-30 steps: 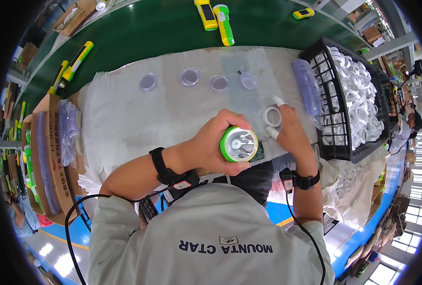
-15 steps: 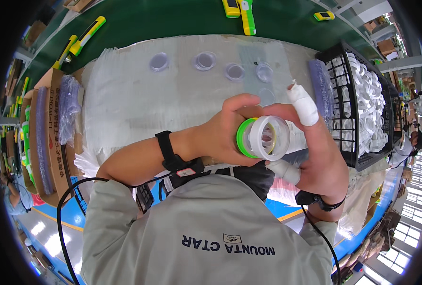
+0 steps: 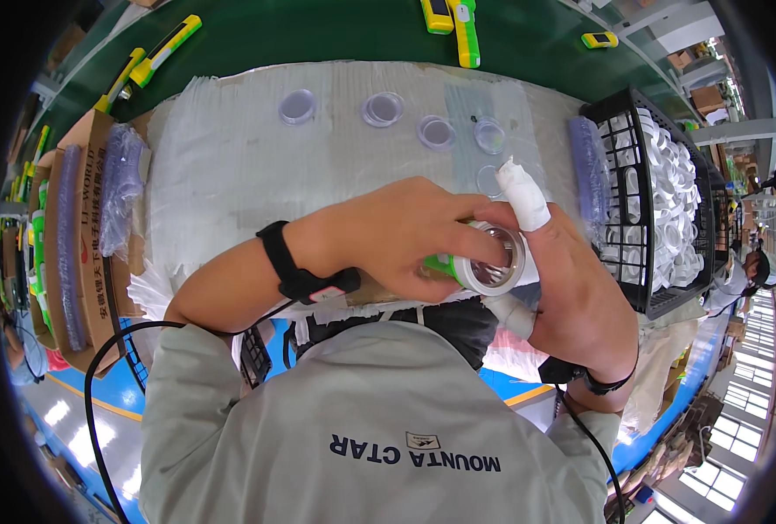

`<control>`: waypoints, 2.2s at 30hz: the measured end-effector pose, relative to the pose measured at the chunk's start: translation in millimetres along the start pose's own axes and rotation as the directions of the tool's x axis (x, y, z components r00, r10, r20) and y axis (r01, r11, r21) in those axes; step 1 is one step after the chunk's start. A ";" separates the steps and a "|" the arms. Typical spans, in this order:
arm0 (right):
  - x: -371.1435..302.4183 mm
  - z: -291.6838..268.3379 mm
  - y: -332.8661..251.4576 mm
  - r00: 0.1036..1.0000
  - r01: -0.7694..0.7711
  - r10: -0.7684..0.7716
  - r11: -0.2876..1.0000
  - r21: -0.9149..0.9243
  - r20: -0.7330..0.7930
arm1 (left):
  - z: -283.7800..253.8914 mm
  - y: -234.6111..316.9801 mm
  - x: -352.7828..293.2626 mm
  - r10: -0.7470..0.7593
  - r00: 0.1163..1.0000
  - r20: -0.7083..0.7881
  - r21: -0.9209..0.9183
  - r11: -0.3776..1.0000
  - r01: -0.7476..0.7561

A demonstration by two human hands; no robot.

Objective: Assembling the internal components and lens housing of handheld flashlights.

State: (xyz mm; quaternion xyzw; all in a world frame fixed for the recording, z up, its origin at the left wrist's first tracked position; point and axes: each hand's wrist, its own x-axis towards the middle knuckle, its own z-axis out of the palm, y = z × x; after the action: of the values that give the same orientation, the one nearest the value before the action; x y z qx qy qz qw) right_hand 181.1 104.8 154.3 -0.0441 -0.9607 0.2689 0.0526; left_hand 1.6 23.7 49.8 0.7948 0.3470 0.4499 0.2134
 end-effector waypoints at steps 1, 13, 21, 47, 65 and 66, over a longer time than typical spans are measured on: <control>-0.7 -0.2 0.8 1.000 0.000 0.000 1.000 0.000 -0.005 | -3.8 1.6 2.2 0.001 1.000 -0.003 -0.002 1.000 -0.001; 9.7 -11.1 -18.8 0.958 -0.234 0.267 0.938 -0.257 0.104 | -8.5 10.8 2.5 -0.054 0.997 -0.059 -0.039 0.998 0.051; 19.0 -19.3 -32.7 0.934 -0.213 0.307 0.890 -0.402 0.184 | -7.9 16.5 5.8 -0.112 0.992 0.060 0.054 0.993 0.108; 6.7 25.0 22.0 0.977 0.093 -0.176 0.856 -0.509 -0.117 | 2.0 27.4 1.8 -0.189 0.982 -0.001 -0.009 0.982 0.189; 0.0 21.4 30.4 0.984 0.094 -0.154 0.881 -0.464 -0.093 | 1.4 37.1 5.9 -0.263 0.964 0.032 -0.021 0.964 0.264; -0.1 25.3 23.6 0.987 -0.014 -0.061 0.894 -0.448 -0.152 | 2.2 39.3 5.9 -0.288 0.958 -0.009 0.067 0.955 0.288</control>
State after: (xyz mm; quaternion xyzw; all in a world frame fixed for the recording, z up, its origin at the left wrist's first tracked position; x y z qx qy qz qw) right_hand 179.3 111.9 120.4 -0.0650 -0.9898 0.0354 0.1221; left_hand 19.7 1.8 77.6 0.7426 0.4740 0.4018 0.2499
